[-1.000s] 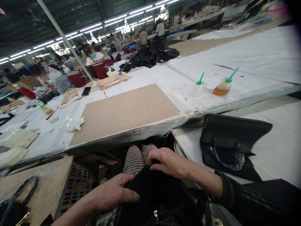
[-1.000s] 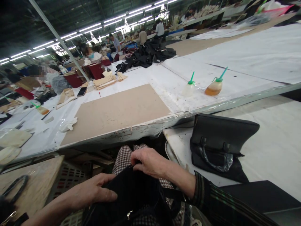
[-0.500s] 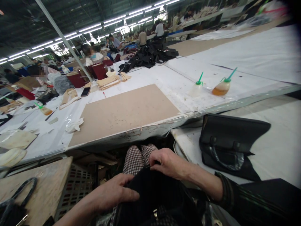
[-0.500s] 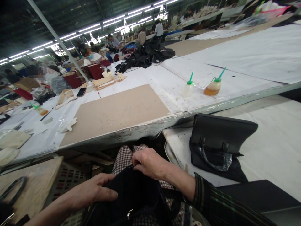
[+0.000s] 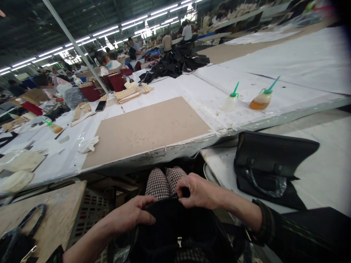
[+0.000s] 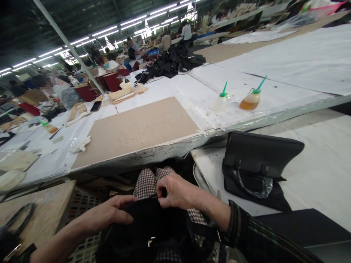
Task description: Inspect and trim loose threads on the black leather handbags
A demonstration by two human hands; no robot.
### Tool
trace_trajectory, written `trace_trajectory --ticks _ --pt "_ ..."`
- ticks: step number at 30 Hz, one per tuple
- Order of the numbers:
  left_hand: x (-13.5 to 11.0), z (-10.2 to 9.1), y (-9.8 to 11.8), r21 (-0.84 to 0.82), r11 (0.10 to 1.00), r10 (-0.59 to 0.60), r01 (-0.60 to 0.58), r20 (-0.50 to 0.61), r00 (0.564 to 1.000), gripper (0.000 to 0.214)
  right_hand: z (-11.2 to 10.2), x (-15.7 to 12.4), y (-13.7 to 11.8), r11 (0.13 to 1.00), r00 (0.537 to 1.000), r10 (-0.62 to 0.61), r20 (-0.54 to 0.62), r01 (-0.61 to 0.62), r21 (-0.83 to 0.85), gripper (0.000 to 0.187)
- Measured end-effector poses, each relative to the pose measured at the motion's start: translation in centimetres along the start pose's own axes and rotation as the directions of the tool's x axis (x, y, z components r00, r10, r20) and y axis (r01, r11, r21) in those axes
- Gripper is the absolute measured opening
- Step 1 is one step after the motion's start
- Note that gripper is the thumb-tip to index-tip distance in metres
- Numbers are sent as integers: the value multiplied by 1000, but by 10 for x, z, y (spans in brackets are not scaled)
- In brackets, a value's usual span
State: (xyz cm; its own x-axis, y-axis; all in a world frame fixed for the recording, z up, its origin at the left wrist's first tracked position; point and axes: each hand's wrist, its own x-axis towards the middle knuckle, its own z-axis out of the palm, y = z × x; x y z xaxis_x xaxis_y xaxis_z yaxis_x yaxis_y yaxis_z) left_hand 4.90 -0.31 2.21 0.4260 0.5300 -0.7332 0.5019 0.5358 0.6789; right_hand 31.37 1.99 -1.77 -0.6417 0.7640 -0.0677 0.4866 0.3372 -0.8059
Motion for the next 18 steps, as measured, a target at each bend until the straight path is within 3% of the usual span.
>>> trace_trajectory --ticks 3,6,11,18 --pt "1 -2 3 -27 998 68 -65 123 990 52 1 -2 7 993 999 -23 32 19 114 7" --pt "3 0 15 49 990 125 -135 171 977 52 1 -4 11 984 999 -26 33 20 179 7" --pt "24 13 43 306 908 264 -287 114 958 27 -2 -8 11 984 1000 -6 0 6 178 8" --pt "57 31 51 524 803 323 -285 21 946 28 -4 -18 11 986 998 23 -63 -12 165 9"
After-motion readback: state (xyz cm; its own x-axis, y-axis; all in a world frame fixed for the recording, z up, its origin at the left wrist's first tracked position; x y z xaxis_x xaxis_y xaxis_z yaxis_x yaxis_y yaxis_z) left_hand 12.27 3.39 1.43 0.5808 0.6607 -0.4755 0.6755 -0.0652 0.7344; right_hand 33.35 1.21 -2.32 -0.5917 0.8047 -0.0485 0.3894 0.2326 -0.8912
